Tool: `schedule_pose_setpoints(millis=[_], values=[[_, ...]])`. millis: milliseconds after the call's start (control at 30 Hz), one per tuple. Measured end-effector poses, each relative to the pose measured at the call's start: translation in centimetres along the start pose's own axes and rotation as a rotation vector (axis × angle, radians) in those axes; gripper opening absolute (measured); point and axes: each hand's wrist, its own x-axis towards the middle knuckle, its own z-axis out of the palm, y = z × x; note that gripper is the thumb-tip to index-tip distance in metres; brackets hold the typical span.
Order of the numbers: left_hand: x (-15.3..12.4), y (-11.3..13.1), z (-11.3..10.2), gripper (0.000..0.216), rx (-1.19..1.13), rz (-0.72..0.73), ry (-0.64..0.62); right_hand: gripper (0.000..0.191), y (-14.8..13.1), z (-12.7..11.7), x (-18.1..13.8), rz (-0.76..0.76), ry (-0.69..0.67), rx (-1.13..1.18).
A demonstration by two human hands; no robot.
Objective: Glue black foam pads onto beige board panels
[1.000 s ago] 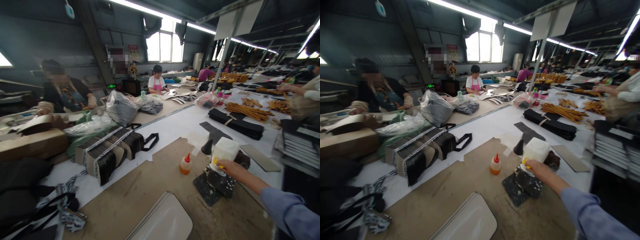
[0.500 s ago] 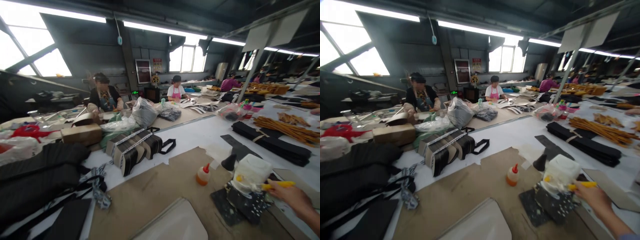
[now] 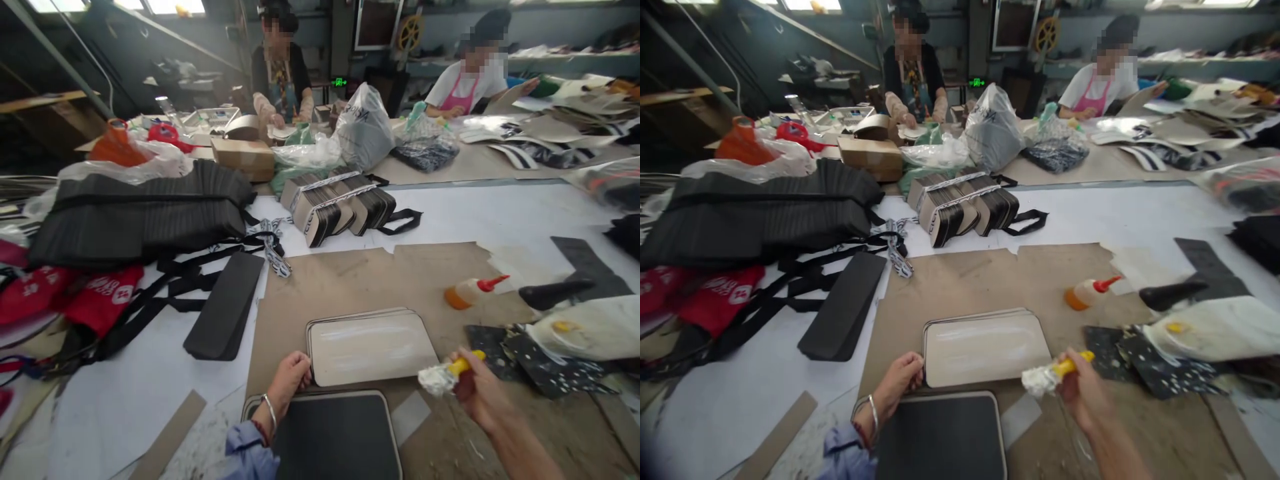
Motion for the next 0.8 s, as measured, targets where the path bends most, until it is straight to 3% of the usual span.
schedule_pose_setpoints(millis=[67, 133, 200, 333, 500, 600, 800], values=[[0.0, 0.2, 0.0, 0.018, 0.005, 0.007, 0.007, 0.035, -2.8, 4.7, -0.2, 0.133, -0.096, 0.200], [-0.1, 0.6, 0.1, 0.018, -0.009, 0.019, -0.002, 0.035, -5.1, 8.3, -0.6, 0.190, -0.232, 0.261], [-0.2, 1.1, 0.2, 0.019, -0.036, 0.032, -0.019, 0.033, -6.5, 11.3, -1.2, 0.178, -0.354, 0.129], [-0.5, 1.8, 0.6, 0.019, -0.094, 0.050, -0.055, 0.018, -6.0, 15.9, -2.6, -0.077, -0.494, -0.374], [-0.3, 1.8, 0.9, 0.015, -0.150, 0.072, -0.070, 0.011, -3.6, 17.8, -3.3, -0.274, -0.517, -0.675], [-0.2, 1.5, 1.0, 0.011, -0.170, 0.075, -0.075, 0.009, -3.7, 17.9, -3.0, -0.238, -0.534, -0.637], [-0.4, 1.9, 1.4, 0.014, -0.201, 0.104, -0.137, 0.027, -4.5, 18.9, -1.5, -0.133, -0.429, -0.662]])
